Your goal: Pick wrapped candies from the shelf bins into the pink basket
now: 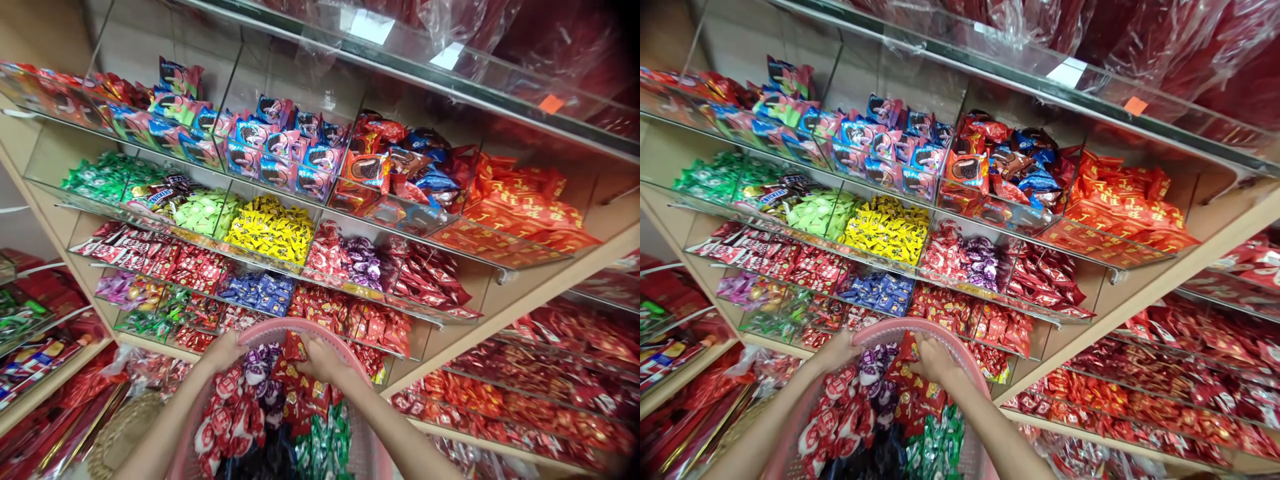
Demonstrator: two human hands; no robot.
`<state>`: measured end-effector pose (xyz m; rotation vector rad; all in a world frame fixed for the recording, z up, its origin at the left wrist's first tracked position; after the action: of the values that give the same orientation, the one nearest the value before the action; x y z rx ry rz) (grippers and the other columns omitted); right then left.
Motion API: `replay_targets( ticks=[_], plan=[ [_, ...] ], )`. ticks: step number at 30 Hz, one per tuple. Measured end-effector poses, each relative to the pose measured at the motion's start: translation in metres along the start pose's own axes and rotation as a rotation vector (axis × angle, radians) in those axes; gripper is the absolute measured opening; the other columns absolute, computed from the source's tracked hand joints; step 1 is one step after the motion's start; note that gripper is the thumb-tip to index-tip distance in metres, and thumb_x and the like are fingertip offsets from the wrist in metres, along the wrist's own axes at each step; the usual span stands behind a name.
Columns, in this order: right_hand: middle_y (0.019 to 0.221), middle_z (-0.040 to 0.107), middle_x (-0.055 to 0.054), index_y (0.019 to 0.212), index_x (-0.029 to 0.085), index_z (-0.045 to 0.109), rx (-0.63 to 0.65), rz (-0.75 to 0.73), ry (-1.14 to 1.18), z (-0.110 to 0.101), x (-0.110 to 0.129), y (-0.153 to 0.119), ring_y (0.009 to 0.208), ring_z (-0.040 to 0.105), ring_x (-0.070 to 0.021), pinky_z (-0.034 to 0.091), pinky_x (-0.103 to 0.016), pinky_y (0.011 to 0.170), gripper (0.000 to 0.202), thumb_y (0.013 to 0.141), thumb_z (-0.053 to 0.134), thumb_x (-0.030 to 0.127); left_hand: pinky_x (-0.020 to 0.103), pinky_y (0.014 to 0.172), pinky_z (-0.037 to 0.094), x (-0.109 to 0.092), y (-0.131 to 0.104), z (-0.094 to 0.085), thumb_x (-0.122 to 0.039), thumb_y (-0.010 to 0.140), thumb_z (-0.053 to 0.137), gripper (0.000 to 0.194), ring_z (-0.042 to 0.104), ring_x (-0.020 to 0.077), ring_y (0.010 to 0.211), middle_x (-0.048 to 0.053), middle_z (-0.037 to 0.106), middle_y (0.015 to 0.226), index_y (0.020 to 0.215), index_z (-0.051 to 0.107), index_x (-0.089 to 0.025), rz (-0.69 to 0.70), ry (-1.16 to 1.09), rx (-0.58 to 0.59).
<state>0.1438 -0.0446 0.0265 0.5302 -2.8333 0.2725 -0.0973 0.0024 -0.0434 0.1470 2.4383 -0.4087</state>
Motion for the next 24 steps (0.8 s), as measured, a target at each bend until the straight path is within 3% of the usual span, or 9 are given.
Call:
replay_targets(
  ticks=[5,10,13,20,24],
  plan=[
    [0.094,0.054,-0.005,0.091,0.019,0.045,-0.157,0.058,0.136,-0.012,-0.023,-0.019,0.086,0.052,-0.0172,0.037,-0.026,0.071,0.026,0.070,0.053,0.032,0.018,0.050,0.026,0.003,0.004,0.002,-0.034,0.067,0.046,0.023,0.042,0.0091,0.051,0.000,0.045,0.053,0.062,0.051,-0.012,0.031,0.044,0.014],
    [0.087,0.056,-0.007,0.089,0.016,0.047,-0.245,0.288,0.154,0.004,-0.042,-0.050,0.082,0.053,-0.0184,0.038,-0.026,0.068,0.025,0.070,0.053,0.031,0.018,0.049,0.026,0.004,0.005,0.003,-0.035,0.068,0.045,0.023,0.041,0.0085,0.050,-0.001,0.044,0.052,0.062,0.050,-0.013,0.053,0.062,0.028],
    [0.080,0.058,-0.007,0.089,0.014,0.049,-0.231,0.385,0.147,0.020,-0.037,-0.058,0.076,0.055,-0.0199,0.038,-0.026,0.064,0.027,0.072,0.052,0.036,0.019,0.047,0.025,0.005,0.005,0.003,-0.036,0.068,0.045,0.025,0.041,0.0087,0.048,-0.001,0.044,0.052,0.061,0.049,-0.013,0.020,0.091,0.026],
    [0.106,0.052,-0.013,0.097,0.016,0.048,-0.307,0.370,0.085,0.047,-0.010,-0.049,0.093,0.053,-0.0233,0.040,-0.030,0.073,0.026,0.077,0.051,0.033,0.018,0.046,0.025,0.003,0.006,0.004,-0.035,0.067,0.045,0.023,0.042,0.0088,0.049,-0.001,0.045,0.053,0.063,0.050,-0.013,0.024,0.079,0.016],
    [0.099,0.054,-0.010,0.092,0.018,0.047,-0.326,0.360,0.100,0.042,-0.012,-0.049,0.086,0.055,-0.0227,0.041,-0.031,0.070,0.027,0.078,0.049,0.040,0.018,0.047,0.025,0.004,0.006,0.004,-0.035,0.067,0.045,0.023,0.042,0.0088,0.049,-0.001,0.045,0.053,0.062,0.049,-0.013,0.020,0.053,0.029]
  ],
)
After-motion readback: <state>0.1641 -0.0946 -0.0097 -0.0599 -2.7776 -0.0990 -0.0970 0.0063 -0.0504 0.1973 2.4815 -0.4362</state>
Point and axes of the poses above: each hand's wrist, its own y-axis towards the middle knuckle, its own z-axis out of the palm, x = y × z, the point moved 2 cm from there along y, towards the middle knuckle
